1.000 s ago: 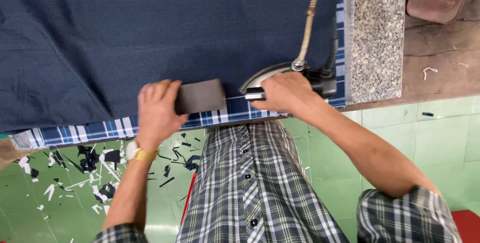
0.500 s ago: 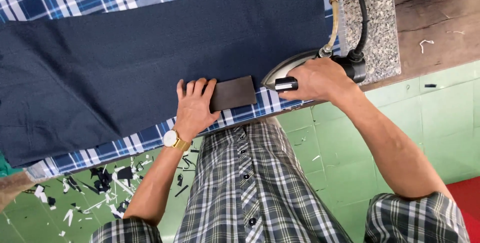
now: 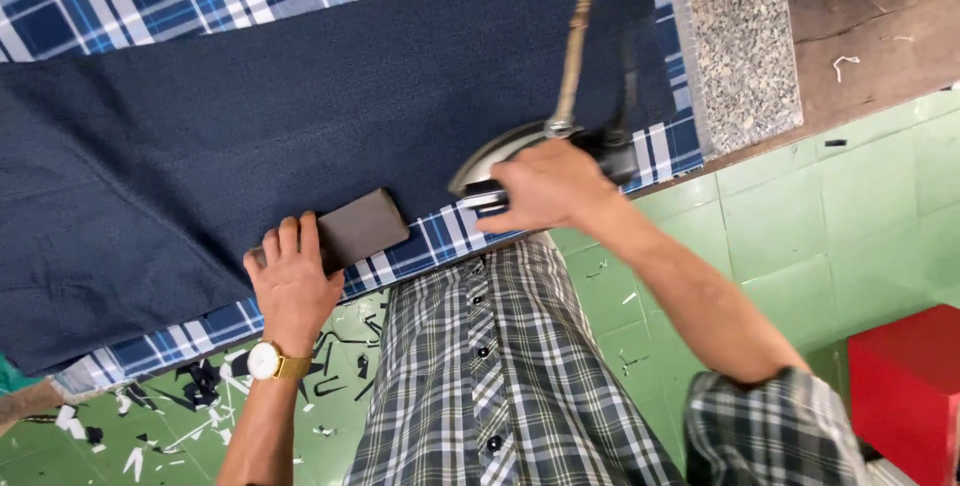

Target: Ironing and pressing a pair of dark blue trousers on a tailor's workbench using a steam iron and a wooden pressing block.

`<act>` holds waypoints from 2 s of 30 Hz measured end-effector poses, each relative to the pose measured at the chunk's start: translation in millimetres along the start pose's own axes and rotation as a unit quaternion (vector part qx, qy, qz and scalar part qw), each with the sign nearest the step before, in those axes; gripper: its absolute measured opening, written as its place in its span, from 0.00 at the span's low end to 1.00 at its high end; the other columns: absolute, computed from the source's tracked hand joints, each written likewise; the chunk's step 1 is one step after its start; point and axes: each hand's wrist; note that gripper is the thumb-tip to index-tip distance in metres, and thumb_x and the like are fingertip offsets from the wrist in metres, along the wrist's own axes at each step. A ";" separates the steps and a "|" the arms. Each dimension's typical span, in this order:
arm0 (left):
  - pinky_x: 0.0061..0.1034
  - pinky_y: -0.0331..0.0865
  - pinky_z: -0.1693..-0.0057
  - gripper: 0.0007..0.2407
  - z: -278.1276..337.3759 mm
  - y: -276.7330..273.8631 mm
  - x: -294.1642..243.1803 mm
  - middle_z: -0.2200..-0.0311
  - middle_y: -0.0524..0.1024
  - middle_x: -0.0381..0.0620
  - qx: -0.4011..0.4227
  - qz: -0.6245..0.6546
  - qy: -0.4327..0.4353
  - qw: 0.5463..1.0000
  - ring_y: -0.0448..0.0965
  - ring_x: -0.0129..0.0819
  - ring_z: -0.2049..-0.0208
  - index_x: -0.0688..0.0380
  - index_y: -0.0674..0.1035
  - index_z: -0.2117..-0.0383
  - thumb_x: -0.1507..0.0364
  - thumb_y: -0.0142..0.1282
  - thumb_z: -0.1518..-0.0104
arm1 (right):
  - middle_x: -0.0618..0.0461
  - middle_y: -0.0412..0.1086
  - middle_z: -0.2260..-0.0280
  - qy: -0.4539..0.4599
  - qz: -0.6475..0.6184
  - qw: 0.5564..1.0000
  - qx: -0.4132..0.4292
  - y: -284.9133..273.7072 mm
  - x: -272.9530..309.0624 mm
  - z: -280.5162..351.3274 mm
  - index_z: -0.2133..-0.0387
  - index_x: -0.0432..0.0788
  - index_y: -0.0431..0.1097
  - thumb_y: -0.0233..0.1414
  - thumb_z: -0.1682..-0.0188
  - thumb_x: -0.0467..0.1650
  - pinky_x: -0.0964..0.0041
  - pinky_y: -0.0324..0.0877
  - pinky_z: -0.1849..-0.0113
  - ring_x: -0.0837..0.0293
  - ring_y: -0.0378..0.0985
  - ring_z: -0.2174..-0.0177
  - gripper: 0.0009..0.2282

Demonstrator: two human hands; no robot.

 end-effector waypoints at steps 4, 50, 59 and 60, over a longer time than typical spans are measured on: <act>0.48 0.64 0.45 0.41 -1.7 7.7 1.4 0.41 0.65 0.53 -0.005 -0.022 -0.007 1.000 0.65 0.48 0.40 0.58 0.65 0.34 0.58 0.68 0.59 | 0.42 0.77 0.77 -0.071 -0.011 0.997 -0.007 22.4 41.9 -27.7 0.67 0.44 0.78 0.50 0.61 0.61 0.47 0.76 0.66 0.41 0.83 0.71 0.33; 0.57 0.35 0.30 0.38 -74.4 -55.0 -214.9 0.38 0.59 0.49 0.049 0.113 0.000 0.992 0.51 0.47 0.34 0.48 0.61 0.31 0.68 0.68 0.51 | 0.47 0.79 0.71 0.021 0.015 0.995 0.092 -38.2 -144.2 63.6 0.61 0.44 0.77 0.49 0.53 0.56 0.56 0.77 0.64 0.48 0.84 0.68 0.28; 0.53 0.35 0.29 0.39 -76.5 -55.3 -217.0 0.36 0.59 0.45 0.087 0.079 -0.027 0.993 0.51 0.44 0.33 0.43 0.60 0.31 0.65 0.69 0.52 | 0.43 0.79 0.68 -0.019 -0.016 0.996 0.085 -25.3 -158.5 58.5 0.59 0.41 0.77 0.49 0.52 0.54 0.50 0.77 0.62 0.43 0.84 0.65 0.29; 0.53 0.35 0.29 0.39 -76.9 -54.8 -216.5 0.36 0.58 0.45 0.090 0.079 -0.027 0.992 0.51 0.44 0.33 0.43 0.60 0.31 0.65 0.68 0.52 | 0.43 0.79 0.68 -0.021 -0.017 0.996 0.084 -23.5 -159.3 57.5 0.59 0.41 0.77 0.49 0.53 0.54 0.50 0.77 0.62 0.43 0.84 0.65 0.29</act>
Point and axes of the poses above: each hand's wrist, its own z-axis away from the middle knuckle, its own y-axis out of the palm, x = y × z
